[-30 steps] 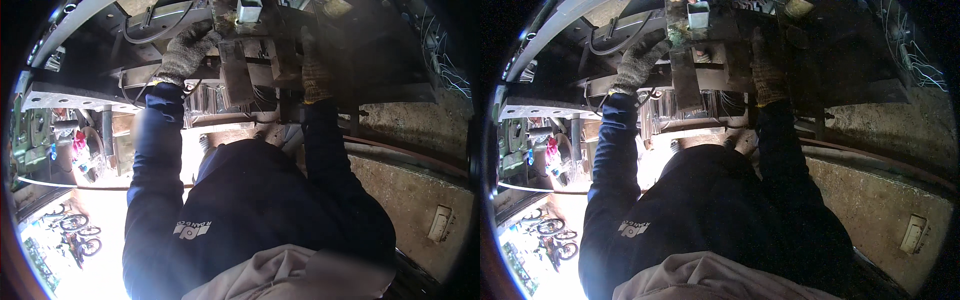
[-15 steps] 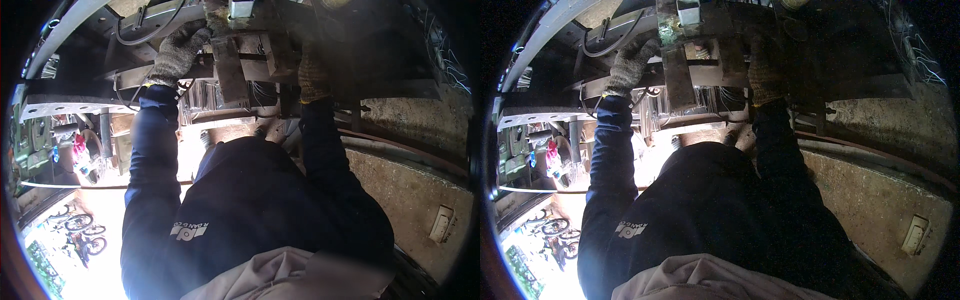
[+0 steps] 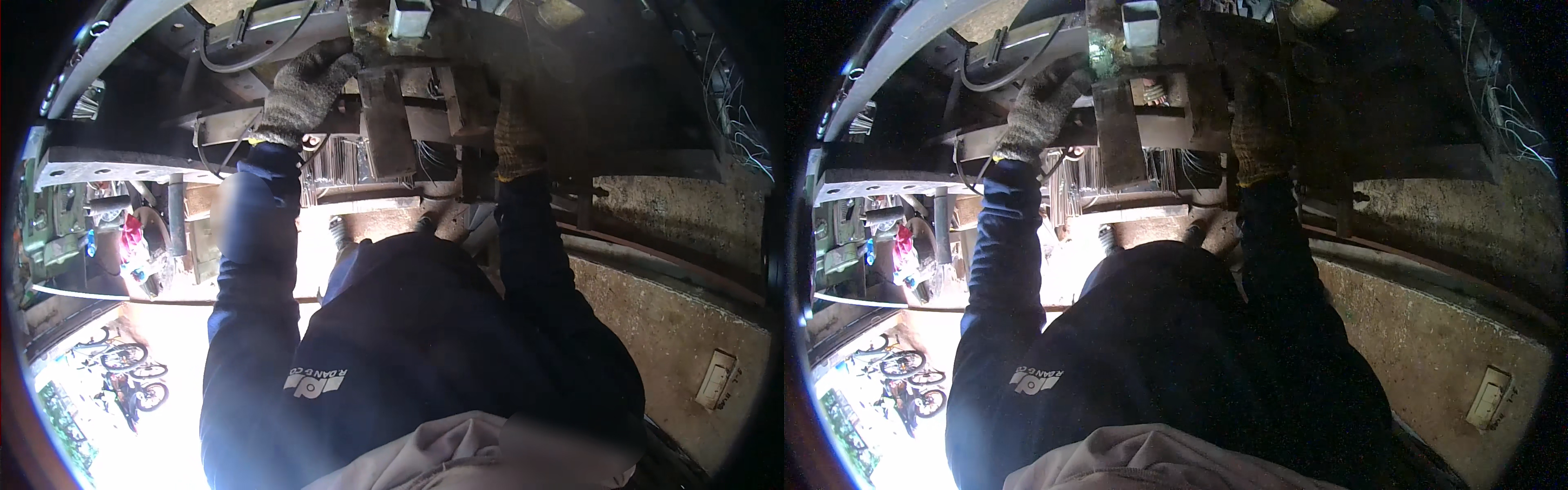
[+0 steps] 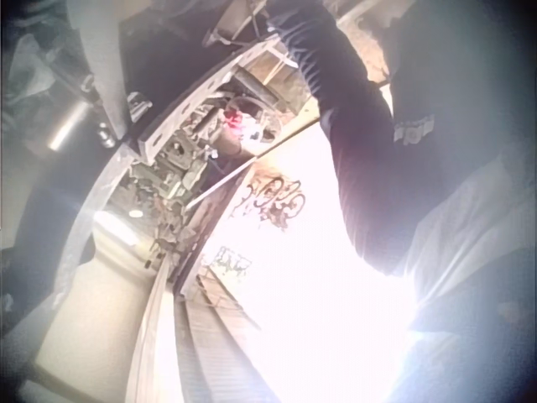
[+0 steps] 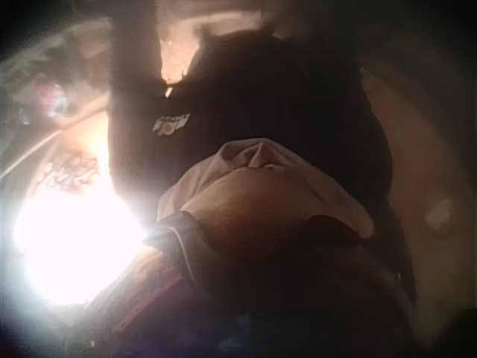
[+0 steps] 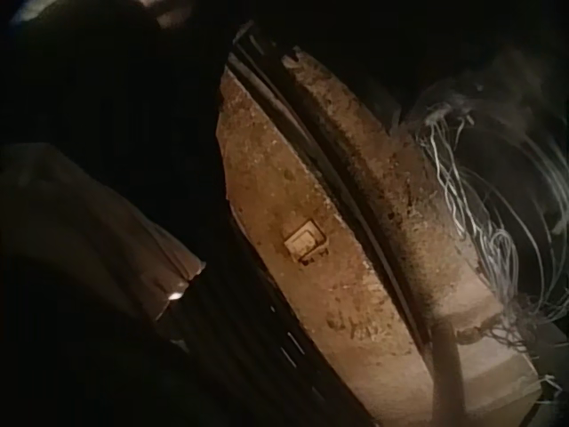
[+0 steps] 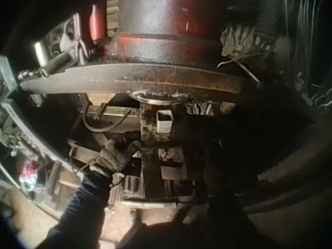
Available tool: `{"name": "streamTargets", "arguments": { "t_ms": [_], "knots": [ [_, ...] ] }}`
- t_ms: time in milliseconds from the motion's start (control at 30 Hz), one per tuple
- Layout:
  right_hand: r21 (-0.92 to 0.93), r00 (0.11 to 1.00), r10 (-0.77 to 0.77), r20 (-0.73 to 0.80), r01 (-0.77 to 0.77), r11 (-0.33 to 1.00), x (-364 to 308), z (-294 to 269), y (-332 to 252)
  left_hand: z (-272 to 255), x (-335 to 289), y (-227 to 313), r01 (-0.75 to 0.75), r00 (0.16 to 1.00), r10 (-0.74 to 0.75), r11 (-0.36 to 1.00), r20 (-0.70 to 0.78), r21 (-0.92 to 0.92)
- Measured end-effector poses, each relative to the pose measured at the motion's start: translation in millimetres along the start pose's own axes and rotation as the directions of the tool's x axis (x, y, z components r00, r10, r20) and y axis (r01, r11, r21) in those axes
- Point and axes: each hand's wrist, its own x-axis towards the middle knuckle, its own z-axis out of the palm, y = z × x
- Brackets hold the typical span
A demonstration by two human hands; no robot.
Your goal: The person works on a metal machine, holding a small metal part in place while using a tool to tighten or adjust it. They use their gloved hands to position a metal pipe and a bracket under a larger red metal component.
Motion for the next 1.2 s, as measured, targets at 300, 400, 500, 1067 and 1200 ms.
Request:
{"name": "streamTargets", "arguments": {
  "t_ms": [300,400,500,1067,1200],
  "knots": [
    [-0.088,0.993,-0.087,0.075,0.094,0.992,-10.8,22.3,11.0,0.2,3.0,-7.8,0.000,1.000,-0.001,0.997,0.009,0.075],
    [-0.132,0.975,-0.133,0.181,0.158,0.979,-18.6,38.0,15.7,0.3,1.4,-12.8,-0.053,0.998,0.056,0.994,-0.029,0.097],
    [-0.027,0.915,-0.138,0.379,0.160,0.987,-25.5,66.9,28.7,-1.0,6.9,-13.9,-0.105,0.992,0.115,0.976,-0.043,0.192],
    [0.263,0.998,0.005,-0.069,0.013,0.965,-3.3,14.7,-0.1,0.5,1.3,-5.8,-0.061,0.996,0.072,0.983,-0.057,0.176],
    [0.230,0.997,-0.003,-0.073,0.020,0.973,-4.9,14.5,1.4,2.7,-0.8,-1.6,0.055,0.997,-0.052,0.997,-0.057,0.047]
  ]
}}
